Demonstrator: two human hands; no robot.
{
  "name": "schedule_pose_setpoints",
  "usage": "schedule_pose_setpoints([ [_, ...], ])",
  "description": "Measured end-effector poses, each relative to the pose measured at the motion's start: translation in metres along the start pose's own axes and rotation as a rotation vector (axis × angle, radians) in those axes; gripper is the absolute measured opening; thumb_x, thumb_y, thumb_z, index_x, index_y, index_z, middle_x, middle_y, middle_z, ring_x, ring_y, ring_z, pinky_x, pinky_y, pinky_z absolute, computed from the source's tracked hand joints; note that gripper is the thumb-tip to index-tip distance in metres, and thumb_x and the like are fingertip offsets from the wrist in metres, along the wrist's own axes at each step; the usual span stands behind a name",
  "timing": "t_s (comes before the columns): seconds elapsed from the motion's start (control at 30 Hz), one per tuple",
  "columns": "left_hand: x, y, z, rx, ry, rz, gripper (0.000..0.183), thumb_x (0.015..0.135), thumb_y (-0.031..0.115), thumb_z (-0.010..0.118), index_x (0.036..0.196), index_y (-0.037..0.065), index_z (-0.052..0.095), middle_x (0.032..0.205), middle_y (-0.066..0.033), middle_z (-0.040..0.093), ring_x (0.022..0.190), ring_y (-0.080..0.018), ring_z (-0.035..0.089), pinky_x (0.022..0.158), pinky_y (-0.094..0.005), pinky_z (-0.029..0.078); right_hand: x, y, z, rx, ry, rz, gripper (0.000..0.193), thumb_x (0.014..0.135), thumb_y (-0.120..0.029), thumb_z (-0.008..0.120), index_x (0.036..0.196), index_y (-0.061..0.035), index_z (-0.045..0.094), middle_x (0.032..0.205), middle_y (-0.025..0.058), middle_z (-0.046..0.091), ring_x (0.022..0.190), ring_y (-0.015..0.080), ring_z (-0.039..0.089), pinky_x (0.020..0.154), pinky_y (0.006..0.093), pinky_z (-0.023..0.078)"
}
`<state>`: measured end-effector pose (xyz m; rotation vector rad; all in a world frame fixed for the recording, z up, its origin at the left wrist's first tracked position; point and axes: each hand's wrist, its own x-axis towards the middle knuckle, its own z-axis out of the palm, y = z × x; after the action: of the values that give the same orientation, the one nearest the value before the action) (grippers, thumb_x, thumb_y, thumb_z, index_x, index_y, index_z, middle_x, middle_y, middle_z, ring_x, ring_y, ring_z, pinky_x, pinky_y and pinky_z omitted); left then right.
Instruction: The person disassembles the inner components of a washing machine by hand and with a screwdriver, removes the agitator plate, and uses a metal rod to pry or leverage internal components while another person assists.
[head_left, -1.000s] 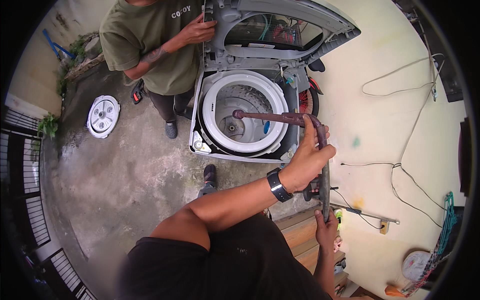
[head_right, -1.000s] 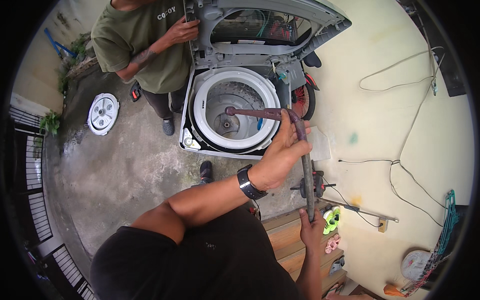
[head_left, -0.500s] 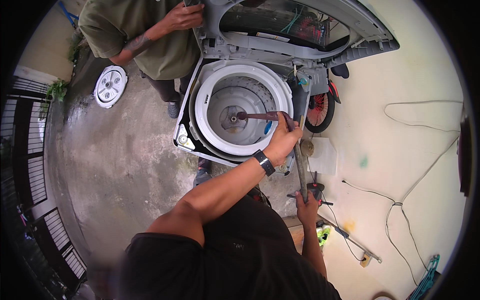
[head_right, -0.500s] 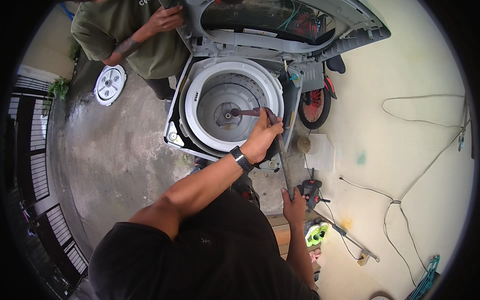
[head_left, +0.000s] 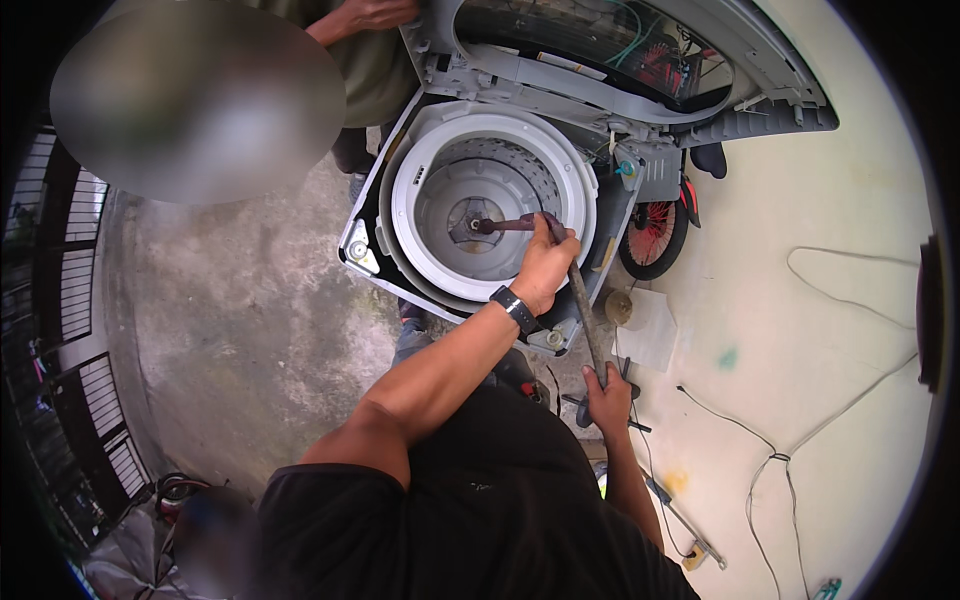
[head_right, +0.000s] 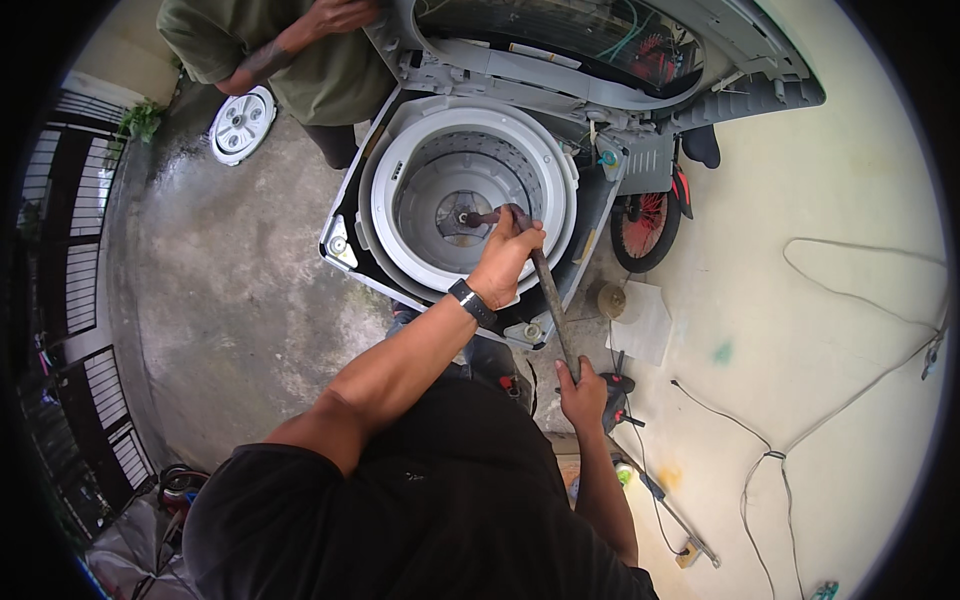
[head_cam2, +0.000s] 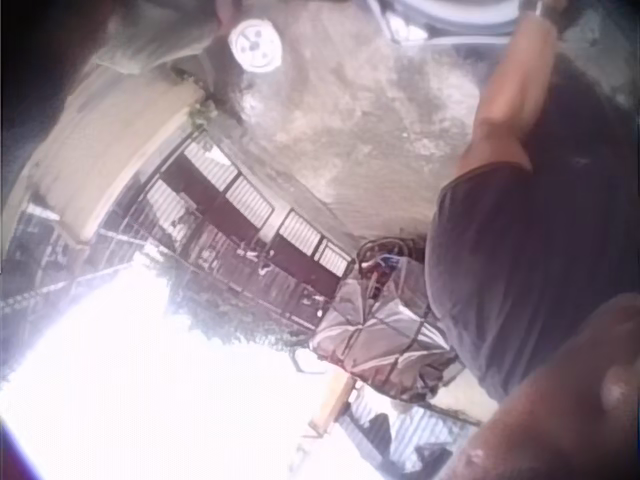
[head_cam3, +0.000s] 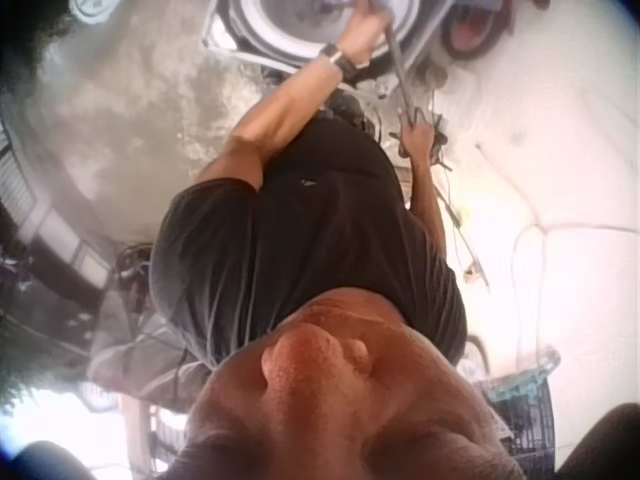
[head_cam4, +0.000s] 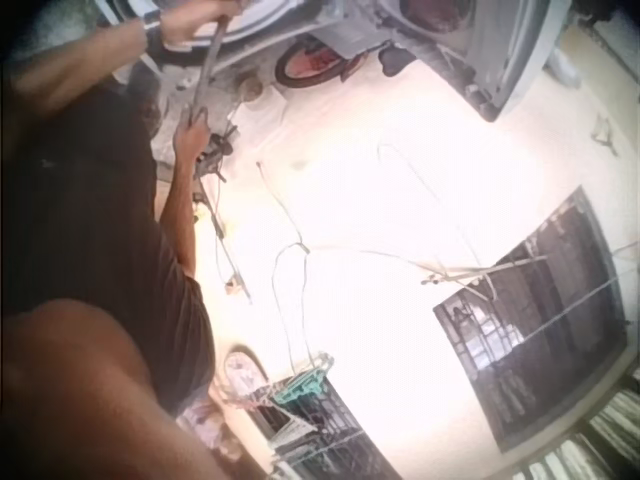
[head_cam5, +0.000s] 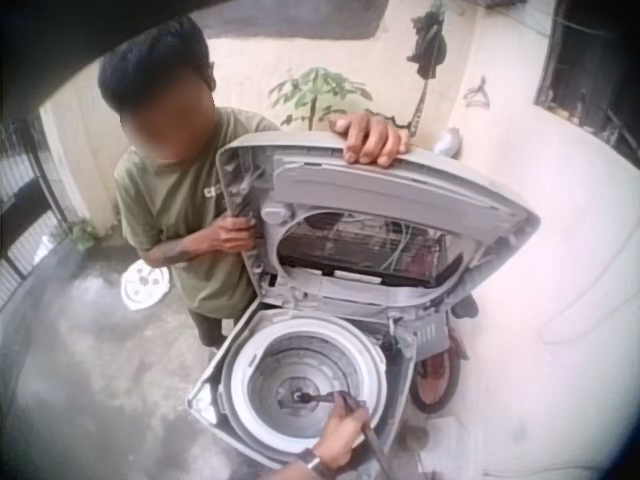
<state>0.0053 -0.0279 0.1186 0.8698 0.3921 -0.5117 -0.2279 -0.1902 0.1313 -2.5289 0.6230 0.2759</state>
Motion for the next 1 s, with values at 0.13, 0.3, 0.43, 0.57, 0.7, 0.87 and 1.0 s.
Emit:
schedule_pose_setpoints([
  [0.13, -0.001, 0.008, -0.004, -0.007, -0.023, -0.028, 0.042, 0.089, 0.008, 0.065, 0.126, 0.003, 0.045, 0.11, -0.0045, 0.057, 0.099, -0.0153, 0.054, 0.089, -0.0303, 0.044, -0.003, -0.007, 0.002, -0.019, -0.012, 0.02, 0.056, 0.094, -0.042, 0.071, 0.115, 0.0092, 0.067, 0.065, 0.022, 0.065, 0.06, 0.0348, 0.068, 0.059, 0.0427, 0.05],
  [0.3, -0.003, 0.02, -0.012, 0.014, -0.018, -0.037, 0.049, 0.09, 0.009, 0.064, 0.133, 0.001, 0.043, 0.11, -0.0043, 0.057, 0.1, -0.0152, 0.054, 0.091, -0.0298, 0.044, -0.005, -0.03, 0.0, 0.044, -0.021, 0.077, 0.057, 0.094, -0.04, 0.072, 0.117, 0.0112, 0.066, 0.065, 0.0206, 0.065, 0.059, 0.0301, 0.068, 0.059, 0.0401, 0.05],
  [0.43, 0.001, 0.019, -0.017, -0.013, -0.024, -0.025, 0.05, 0.09, 0.01, 0.064, 0.134, 0.0, 0.043, 0.109, -0.0044, 0.057, 0.1, -0.0156, 0.054, 0.091, -0.0304, 0.044, -0.003, -0.011, 0.01, 0.038, -0.062, 0.146, 0.057, 0.094, -0.041, 0.072, 0.118, 0.0102, 0.066, 0.067, 0.0207, 0.066, 0.06, 0.0304, 0.068, 0.06, 0.0395, 0.051],
  [0.57, 0.012, 0.021, -0.023, -0.017, -0.027, 0.004, 0.043, 0.088, 0.009, 0.065, 0.126, 0.001, 0.047, 0.106, -0.0045, 0.058, 0.098, -0.0161, 0.055, 0.09, -0.0306, 0.044, 0.002, -0.02, 0.015, 0.027, -0.059, 0.159, 0.056, 0.094, -0.042, 0.071, 0.119, 0.008, 0.066, 0.072, 0.0225, 0.068, 0.066, 0.0331, 0.071, 0.064, 0.0406, 0.052],
  [0.7, 0.018, 0.024, -0.025, -0.014, 0.011, -0.007, 0.035, 0.087, 0.009, 0.065, 0.117, 0.003, 0.049, 0.103, -0.0046, 0.058, 0.098, -0.0161, 0.055, 0.09, -0.0304, 0.043, 0.008, -0.032, 0.017, -0.002, -0.05, 0.118, 0.056, 0.094, -0.043, 0.07, 0.12, 0.0071, 0.066, 0.075, 0.024, 0.069, 0.071, 0.0359, 0.071, 0.066, 0.0422, 0.053],
  [0.87, 0.026, 0.022, -0.036, -0.019, 0.084, -0.033, 0.053, 0.09, 0.013, 0.066, 0.136, -0.003, 0.044, 0.106, -0.0063, 0.058, 0.099, -0.017, 0.054, 0.09, -0.0312, 0.043, 0.012, -0.041, 0.026, -0.071, 0.015, 0.025, 0.047, 0.095, -0.04, 0.071, 0.112, 0.0041, 0.068, 0.067, 0.0179, 0.065, 0.062, 0.027, 0.068, 0.061, 0.0403, 0.051],
  [1.0, 0.03, 0.018, -0.039, 0.048, 0.088, -0.021, 0.07, 0.092, 0.015, 0.066, 0.15, -0.008, 0.033, 0.11, -0.0079, 0.058, 0.101, -0.0163, 0.054, 0.089, -0.0307, 0.043, 0.014, -0.043, 0.029, -0.019, -0.063, 0.071, 0.059, 0.095, -0.047, 0.07, 0.115, 0.0089, 0.066, 0.07, 0.0239, 0.067, 0.066, 0.0369, 0.071, 0.062, 0.0444, 0.052],
])
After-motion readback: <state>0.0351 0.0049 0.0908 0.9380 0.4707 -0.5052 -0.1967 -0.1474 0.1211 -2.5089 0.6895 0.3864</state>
